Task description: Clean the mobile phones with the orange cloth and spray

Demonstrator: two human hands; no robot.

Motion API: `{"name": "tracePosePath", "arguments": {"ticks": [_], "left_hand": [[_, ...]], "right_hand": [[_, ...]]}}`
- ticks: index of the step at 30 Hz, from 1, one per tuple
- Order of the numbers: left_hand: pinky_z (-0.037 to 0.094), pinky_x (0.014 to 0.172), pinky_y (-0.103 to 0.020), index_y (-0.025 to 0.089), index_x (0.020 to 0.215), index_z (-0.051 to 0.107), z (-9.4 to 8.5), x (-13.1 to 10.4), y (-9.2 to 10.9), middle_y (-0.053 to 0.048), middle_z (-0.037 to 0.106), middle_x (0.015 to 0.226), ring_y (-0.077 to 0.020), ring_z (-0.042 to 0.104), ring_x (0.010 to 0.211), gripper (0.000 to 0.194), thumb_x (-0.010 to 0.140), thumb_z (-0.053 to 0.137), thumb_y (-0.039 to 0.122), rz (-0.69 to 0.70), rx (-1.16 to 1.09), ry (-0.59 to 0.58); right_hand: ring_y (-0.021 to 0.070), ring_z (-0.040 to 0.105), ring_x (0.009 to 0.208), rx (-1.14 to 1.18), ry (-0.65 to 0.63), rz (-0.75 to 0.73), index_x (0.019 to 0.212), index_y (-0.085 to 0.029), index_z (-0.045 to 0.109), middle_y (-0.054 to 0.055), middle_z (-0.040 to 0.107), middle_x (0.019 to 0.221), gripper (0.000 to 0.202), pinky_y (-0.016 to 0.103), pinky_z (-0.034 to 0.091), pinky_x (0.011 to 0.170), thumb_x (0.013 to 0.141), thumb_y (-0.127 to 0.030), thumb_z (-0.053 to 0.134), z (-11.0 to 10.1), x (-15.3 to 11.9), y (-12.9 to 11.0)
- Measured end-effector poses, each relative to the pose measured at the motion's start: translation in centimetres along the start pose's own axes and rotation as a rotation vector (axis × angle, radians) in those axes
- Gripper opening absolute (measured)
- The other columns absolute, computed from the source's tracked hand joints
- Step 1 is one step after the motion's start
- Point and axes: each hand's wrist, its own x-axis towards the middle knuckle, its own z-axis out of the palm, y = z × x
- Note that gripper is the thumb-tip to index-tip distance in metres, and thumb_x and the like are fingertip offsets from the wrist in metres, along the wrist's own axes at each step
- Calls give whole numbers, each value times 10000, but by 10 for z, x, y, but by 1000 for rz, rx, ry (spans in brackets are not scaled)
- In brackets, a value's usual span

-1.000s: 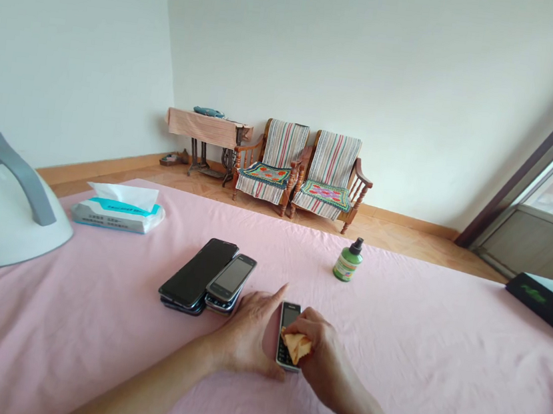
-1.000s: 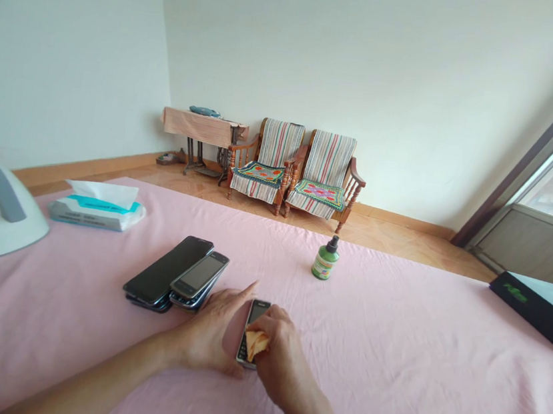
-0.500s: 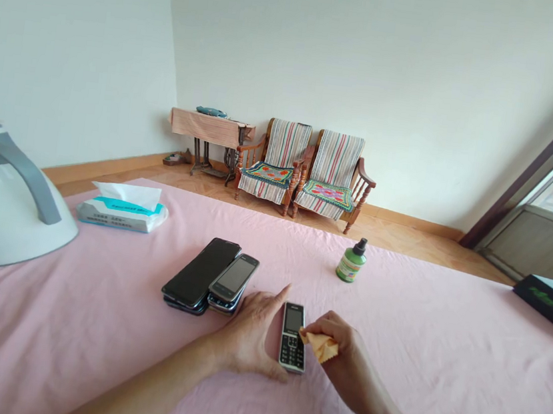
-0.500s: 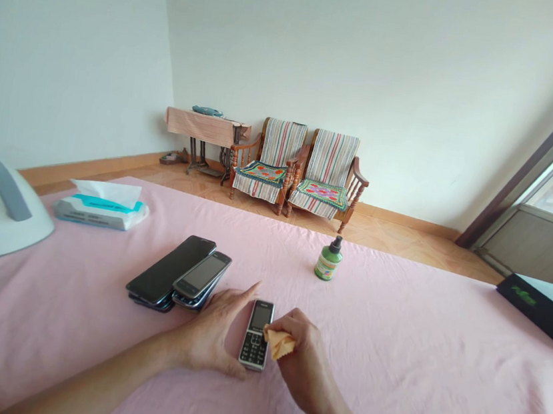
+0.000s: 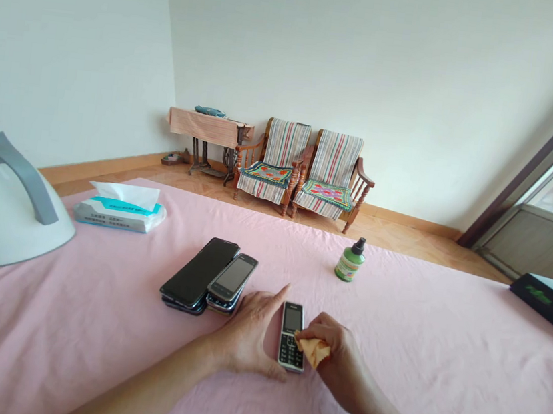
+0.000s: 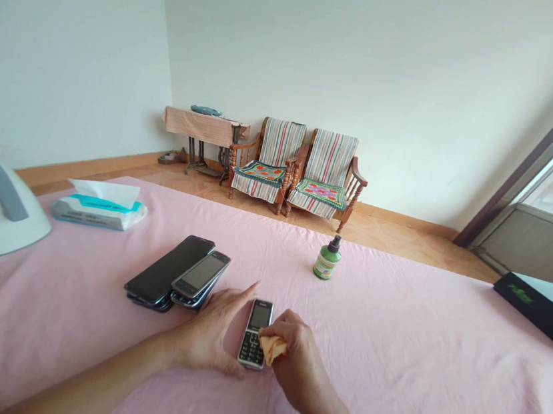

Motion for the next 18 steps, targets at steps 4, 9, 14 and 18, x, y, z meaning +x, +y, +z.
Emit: {"name": "tracePosePath", "arguments": {"ticks": [4, 9, 14, 18], "left_hand": [[260, 1021, -531, 228, 1469, 93, 2, 0, -2, -145, 434, 1345, -382, 374, 1227, 1282, 451, 806, 543, 7, 7, 14], [265, 1016, -528, 252, 1469, 84, 1, 0, -2, -132, 441, 1338, -380, 378, 1226, 1283, 453, 811, 545, 9, -2, 13], [254, 1023, -519, 255, 1466, 106, 2, -1, -2, -129, 435, 1343, -386, 367, 1231, 1281, 442, 811, 560, 10, -11, 30], [253, 1022, -512, 245, 1470, 87, 4, -1, -6, -132, 435, 1344, -378, 366, 1230, 1292, 445, 807, 564, 13, -4, 21]], "right_hand": [[127, 582, 673, -32, -48, -26, 735, -178, 738, 34, 609, 736, 353, 213, 402, 586, 631, 71, 511, -1, 0, -2], [131, 588, 705, -57, -27, -32, 758, -182, 738, 40, 612, 767, 392, 217, 408, 613, 618, 89, 493, -3, -3, -4], [124, 581, 676, -45, -63, -34, 743, -196, 741, 31, 608, 741, 369, 210, 399, 585, 635, 67, 505, -3, -3, -4], [127, 584, 684, -54, -17, -28, 746, -185, 741, 36, 615, 746, 369, 212, 406, 593, 622, 65, 499, -3, -1, -5]]}}
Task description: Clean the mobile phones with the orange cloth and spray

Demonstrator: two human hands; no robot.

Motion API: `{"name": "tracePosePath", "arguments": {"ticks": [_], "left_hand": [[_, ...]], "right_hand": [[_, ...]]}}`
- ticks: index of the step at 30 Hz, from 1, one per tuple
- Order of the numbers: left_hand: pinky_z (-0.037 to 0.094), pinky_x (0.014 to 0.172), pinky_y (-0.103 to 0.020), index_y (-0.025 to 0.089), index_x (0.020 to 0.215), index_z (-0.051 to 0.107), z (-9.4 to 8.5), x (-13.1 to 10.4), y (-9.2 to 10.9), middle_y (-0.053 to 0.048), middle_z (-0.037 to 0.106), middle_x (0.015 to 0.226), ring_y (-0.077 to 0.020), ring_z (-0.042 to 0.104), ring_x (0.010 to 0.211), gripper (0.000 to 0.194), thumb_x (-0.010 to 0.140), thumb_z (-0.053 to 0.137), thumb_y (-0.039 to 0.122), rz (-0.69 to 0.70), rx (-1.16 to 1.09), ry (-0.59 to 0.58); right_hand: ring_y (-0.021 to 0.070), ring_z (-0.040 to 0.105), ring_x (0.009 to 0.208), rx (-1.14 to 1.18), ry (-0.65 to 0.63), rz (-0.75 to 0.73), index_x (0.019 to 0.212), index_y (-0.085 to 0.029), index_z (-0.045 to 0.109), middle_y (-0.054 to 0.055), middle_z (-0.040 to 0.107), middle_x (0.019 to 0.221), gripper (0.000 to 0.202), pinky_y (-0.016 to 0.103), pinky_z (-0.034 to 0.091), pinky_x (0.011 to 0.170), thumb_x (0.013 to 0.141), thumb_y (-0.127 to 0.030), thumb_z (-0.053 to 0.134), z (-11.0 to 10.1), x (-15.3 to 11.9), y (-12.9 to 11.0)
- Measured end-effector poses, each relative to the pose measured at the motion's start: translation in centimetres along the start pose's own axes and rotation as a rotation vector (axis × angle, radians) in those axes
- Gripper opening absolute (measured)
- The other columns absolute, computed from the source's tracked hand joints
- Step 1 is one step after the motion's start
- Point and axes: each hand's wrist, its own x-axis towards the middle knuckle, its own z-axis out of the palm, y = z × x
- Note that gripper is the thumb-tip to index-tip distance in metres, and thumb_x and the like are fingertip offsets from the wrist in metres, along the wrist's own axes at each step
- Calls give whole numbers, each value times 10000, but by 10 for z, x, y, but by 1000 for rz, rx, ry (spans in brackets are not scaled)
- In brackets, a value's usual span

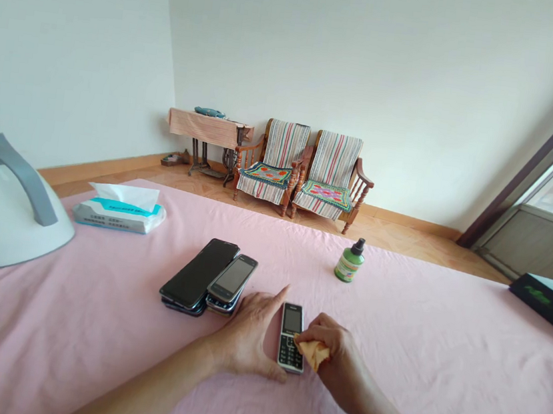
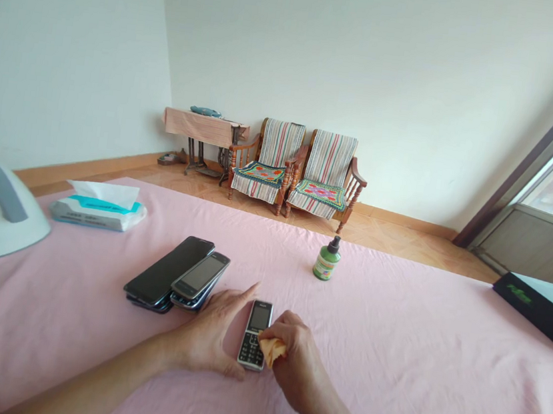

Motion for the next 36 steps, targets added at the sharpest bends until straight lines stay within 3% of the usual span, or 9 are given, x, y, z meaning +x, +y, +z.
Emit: {"name": "tracePosePath", "arguments": {"ticks": [4, 9, 14, 19, 30, 36], "left_hand": [[246, 1025, -514, 239, 1470, 85, -1, 0, 1, -136, 429, 1347, -378, 363, 1231, 1295, 444, 806, 560, 1, 15, -7], [258, 1020, -513, 252, 1470, 66, -3, 0, 3, -127, 440, 1339, -378, 372, 1224, 1285, 458, 801, 548, -5, 1, -7], [253, 1023, -519, 240, 1467, 94, -2, 1, 2, -138, 429, 1342, -378, 368, 1229, 1280, 445, 801, 548, -1, 18, -19], [262, 1023, -514, 231, 1465, 100, -1, 1, 3, -139, 434, 1336, -373, 370, 1230, 1268, 453, 798, 543, -11, 14, -7], [264, 1023, -520, 214, 1464, 97, -2, 1, 4, -153, 442, 1326, -378, 388, 1214, 1290, 435, 801, 547, 4, 27, -2], [282, 1019, -503, 244, 1462, 81, 1, 1, 2, -133, 466, 1295, -362, 407, 1204, 1282, 444, 808, 523, 27, 19, 31]], "right_hand": [[123, 578, 660, 12, -43, 0, 719, -185, 733, 28, 614, 729, 339, 210, 401, 575, 631, 43, 498, 0, 0, -2], [137, 584, 720, -20, 39, 17, 765, -181, 729, 37, 606, 764, 371, 223, 411, 612, 632, 50, 470, 4, 0, 0], [137, 570, 710, -49, -35, -12, 727, -191, 735, 37, 594, 756, 351, 224, 394, 598, 640, 49, 494, 4, -1, -6], [147, 563, 738, -83, -20, -28, 788, -198, 743, 48, 585, 784, 363, 235, 396, 616, 672, 42, 497, 6, -1, -13], [144, 564, 724, -15, -14, -53, 717, -183, 715, 41, 592, 781, 300, 227, 394, 597, 667, 35, 516, 12, -1, -12], [142, 564, 735, 30, 27, -71, 772, -190, 726, 45, 587, 795, 332, 227, 403, 613, 660, 39, 512, 17, -1, -11]]}}
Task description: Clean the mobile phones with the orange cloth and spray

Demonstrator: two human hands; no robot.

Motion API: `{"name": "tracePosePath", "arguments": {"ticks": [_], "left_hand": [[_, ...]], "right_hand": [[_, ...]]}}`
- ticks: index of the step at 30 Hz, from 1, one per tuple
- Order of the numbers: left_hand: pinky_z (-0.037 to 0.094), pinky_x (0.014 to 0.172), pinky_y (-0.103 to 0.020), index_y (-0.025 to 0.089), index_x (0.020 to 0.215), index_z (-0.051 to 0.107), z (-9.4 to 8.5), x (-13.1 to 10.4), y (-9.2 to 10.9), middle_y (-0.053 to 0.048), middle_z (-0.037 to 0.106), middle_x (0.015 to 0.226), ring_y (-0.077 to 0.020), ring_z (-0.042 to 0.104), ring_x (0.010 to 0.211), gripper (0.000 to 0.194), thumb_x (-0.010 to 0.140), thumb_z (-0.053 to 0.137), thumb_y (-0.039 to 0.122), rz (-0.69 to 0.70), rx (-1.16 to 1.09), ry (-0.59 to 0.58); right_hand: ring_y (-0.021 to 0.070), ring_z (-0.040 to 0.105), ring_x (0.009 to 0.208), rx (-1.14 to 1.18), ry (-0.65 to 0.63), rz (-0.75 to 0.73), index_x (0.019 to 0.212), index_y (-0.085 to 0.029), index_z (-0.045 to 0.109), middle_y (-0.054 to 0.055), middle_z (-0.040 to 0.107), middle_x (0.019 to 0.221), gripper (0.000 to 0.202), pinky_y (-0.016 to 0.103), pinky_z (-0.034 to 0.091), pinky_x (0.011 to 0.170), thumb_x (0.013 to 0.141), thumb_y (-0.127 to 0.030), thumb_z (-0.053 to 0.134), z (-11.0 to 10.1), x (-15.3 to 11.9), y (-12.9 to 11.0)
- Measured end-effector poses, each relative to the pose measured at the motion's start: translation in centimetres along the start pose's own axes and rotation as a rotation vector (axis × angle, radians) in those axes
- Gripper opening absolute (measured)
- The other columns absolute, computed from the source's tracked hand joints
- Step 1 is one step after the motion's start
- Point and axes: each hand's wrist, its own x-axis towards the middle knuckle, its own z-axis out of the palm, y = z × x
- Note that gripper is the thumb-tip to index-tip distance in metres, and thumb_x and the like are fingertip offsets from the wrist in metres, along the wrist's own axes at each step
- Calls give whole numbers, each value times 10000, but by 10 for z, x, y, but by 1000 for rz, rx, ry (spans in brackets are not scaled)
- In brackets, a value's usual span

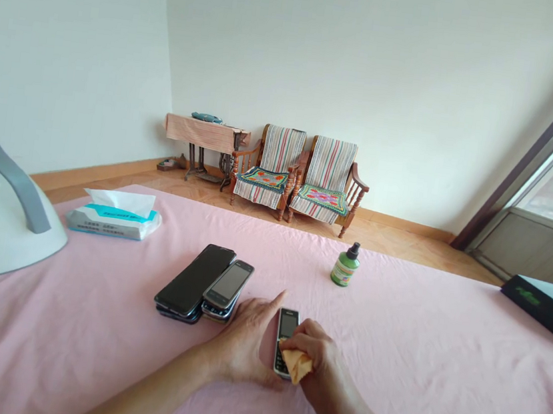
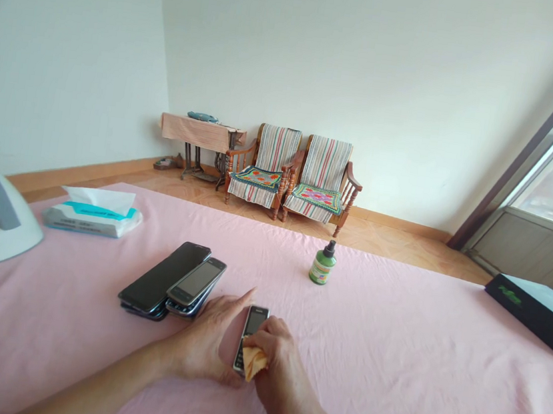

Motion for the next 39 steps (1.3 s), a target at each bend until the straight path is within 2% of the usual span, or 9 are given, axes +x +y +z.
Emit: {"name": "tracePosePath", "arguments": {"ticks": [7, 15, 20, 24, 26, 28, 31, 34, 39], "left_hand": [[274, 1033, -495, 257, 1459, 66, 4, 0, -4, -129, 447, 1320, -356, 408, 1211, 1306, 419, 816, 505, 20, 1, 15], [273, 1032, -521, 259, 1461, 99, 0, -1, 1, -134, 452, 1317, -382, 401, 1217, 1311, 403, 836, 499, -27, 13, 19], [255, 1044, -540, 244, 1467, 98, -6, -3, 2, -146, 413, 1377, -388, 354, 1264, 1298, 430, 832, 504, -19, -7, -63], [222, 1089, -507, 222, 1458, 159, -19, -4, 19, -144, 266, 1490, -349, 249, 1349, 1142, 551, 800, 491, -26, -90, -51], [233, 1100, -468, 215, 1443, 212, -26, 1, 33, -131, 321, 1468, -304, 293, 1340, 954, 678, 738, 437, -33, -169, 38], [300, 1074, -423, 191, 1424, 258, -28, 15, 47, -132, 451, 1378, -256, 420, 1262, 765, 785, 650, 346, -36, -272, 104], [419, 986, -374, 149, 1382, 331, -19, 55, 54, -144, 530, 1289, -234, 522, 1153, 700, 783, 668, 278, -70, -447, 51], [490, 895, -378, 145, 1303, 434, 3, 109, 46, -127, 591, 1197, -229, 596, 1030, 618, 759, 717, 220, -104, -478, 19], [505, 841, -435, 157, 1189, 525, 43, 192, 23, -89, 551, 1200, -232, 585, 1012, 305, 915, 556, 286, -201, -537, 126]], "right_hand": [[124, 573, 702, 77, -72, 23, 709, -184, 695, 37, 598, 810, 207, 211, 391, 592, 688, -20, 570, -4, -6, -10], [142, 567, 722, -27, 78, 64, 737, -175, 677, 35, 589, 781, 213, 225, 395, 621, 675, -7, 561, 4, -2, 1], [136, 568, 664, 23, 128, 101, 662, -169, 632, 26, 585, 734, 114, 223, 398, 598, 711, -81, 579, -2, -5, 2], [137, 563, 633, 27, 230, 157, 635, -177, 603, 23, 575, 696, 130, 226, 395, 585, 760, -159, 572, -9, -13, -1], [138, 558, 620, 13, 263, 174, 621, -180, 592, 26, 568, 681, 157, 226, 388, 569, 776, -190, 566, -11, -20, 1], [138, 550, 605, 2, 287, 167, 600, -182, 578, 28, 559, 664, 191, 227, 382, 558, 786, -220, 560, -11, -27, 6], [143, 546, 594, 2, 329, 149, 597, -183, 577, 31, 555, 656, 218, 235, 382, 564, 797, -265, 550, -11, -34, 18], [150, 551, 597, 26, 387, 165, 623, -185, 599, 29, 553, 654, 236, 236, 382, 560, 809, -318, 541, -16, -35, 30], [145, 538, 579, 63, 525, 199, 604, -191, 613, 8, 525, 623, 308, 226, 385, 559, 805, -414, 540, -28, -33, 42]]}}
